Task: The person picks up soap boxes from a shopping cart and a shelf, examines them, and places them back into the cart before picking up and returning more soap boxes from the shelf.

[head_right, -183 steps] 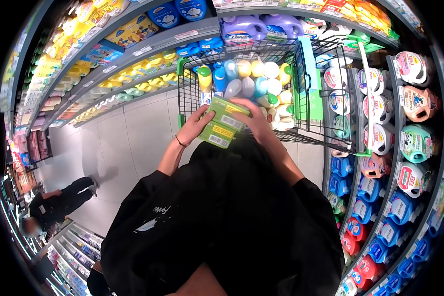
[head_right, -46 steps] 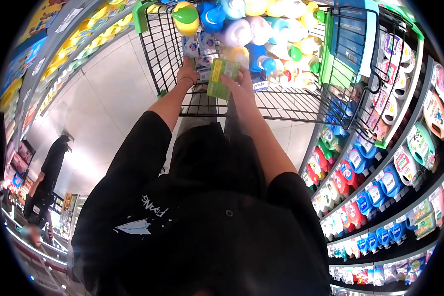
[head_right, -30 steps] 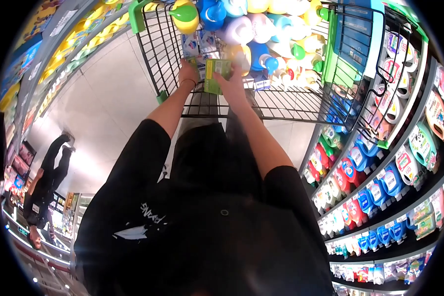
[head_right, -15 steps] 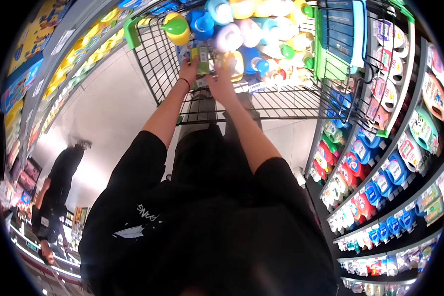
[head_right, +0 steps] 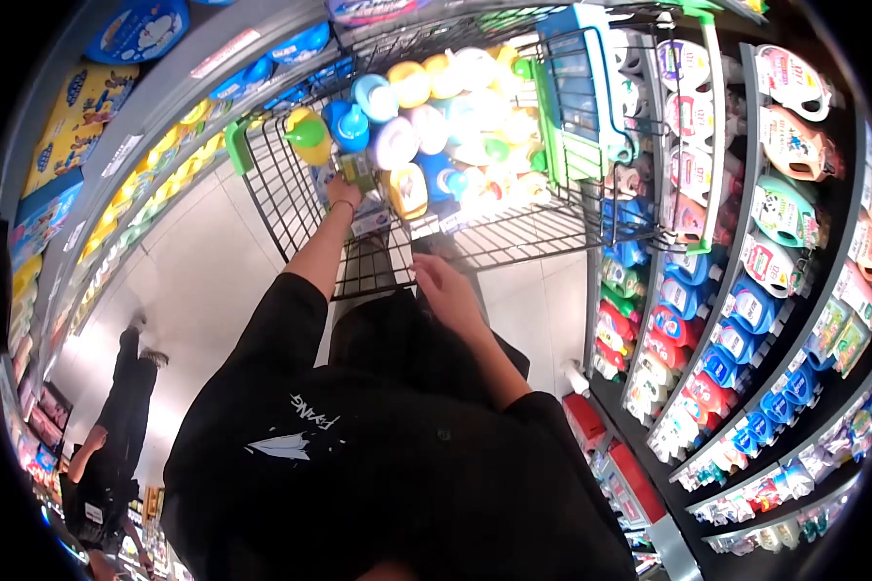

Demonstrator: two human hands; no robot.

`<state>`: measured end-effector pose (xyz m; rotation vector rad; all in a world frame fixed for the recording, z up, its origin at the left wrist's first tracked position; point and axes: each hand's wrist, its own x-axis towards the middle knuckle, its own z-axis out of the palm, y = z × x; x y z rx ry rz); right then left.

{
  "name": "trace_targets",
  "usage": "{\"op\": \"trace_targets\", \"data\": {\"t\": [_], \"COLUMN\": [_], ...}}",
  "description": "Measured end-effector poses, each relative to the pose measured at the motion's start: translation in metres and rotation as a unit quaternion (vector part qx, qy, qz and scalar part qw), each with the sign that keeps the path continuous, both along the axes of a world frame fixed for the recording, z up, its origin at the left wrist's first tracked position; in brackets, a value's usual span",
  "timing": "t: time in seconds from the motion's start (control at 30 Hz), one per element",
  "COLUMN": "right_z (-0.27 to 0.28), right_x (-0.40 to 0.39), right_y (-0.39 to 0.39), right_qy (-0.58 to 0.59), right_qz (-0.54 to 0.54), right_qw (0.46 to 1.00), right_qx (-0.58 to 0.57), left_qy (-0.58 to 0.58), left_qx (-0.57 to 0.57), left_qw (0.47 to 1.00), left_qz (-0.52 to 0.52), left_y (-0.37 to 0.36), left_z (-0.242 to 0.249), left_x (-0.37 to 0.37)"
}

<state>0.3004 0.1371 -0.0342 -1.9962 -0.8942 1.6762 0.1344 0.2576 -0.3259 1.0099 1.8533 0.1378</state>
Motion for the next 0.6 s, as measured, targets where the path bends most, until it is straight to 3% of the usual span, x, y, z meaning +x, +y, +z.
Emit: {"op": "trace_targets", "data": {"t": [0.13, 0.2, 0.27, 0.33, 0.4, 0.5, 0.6], "right_z": [-0.005, -0.016, -0.014, -0.017, -0.020, -0.022, 0.010], "right_x": [0.005, 0.008, 0.010, 0.012, 0.012, 0.010, 0.007], "right_y": [-0.009, -0.009, -0.002, 0.010, 0.028, 0.062, 0.105], "right_qy": [-0.017, -0.042, -0.044, -0.029, 0.007, 0.100, 0.050], "right_qz": [0.052, 0.088, 0.116, 0.116, 0.094, 0.040, 0.073], "right_qw": [0.998, 0.995, 0.991, 0.990, 0.990, 0.980, 0.974], "right_qx": [0.018, 0.029, 0.056, 0.074, 0.107, 0.166, 0.206], "left_qy": [-0.060, -0.119, -0.109, -0.077, -0.168, -0.155, -0.139], "left_qx": [-0.016, -0.078, 0.085, 0.287, 0.106, 0.113, 0.116], "left_qw": [0.996, 0.988, 0.986, 0.949, 0.967, 0.967, 0.959], "left_qz": [-0.057, -0.065, -0.091, -0.109, -0.157, -0.169, -0.220], "left_y": [0.005, 0.010, -0.003, -0.018, -0.009, -0.037, -0.049], "left_z": [-0.002, -0.001, 0.016, 0.031, 0.094, 0.105, 0.170], "left_x": [-0.016, -0.025, -0.032, -0.038, -0.053, -0.065, -0.072]}}
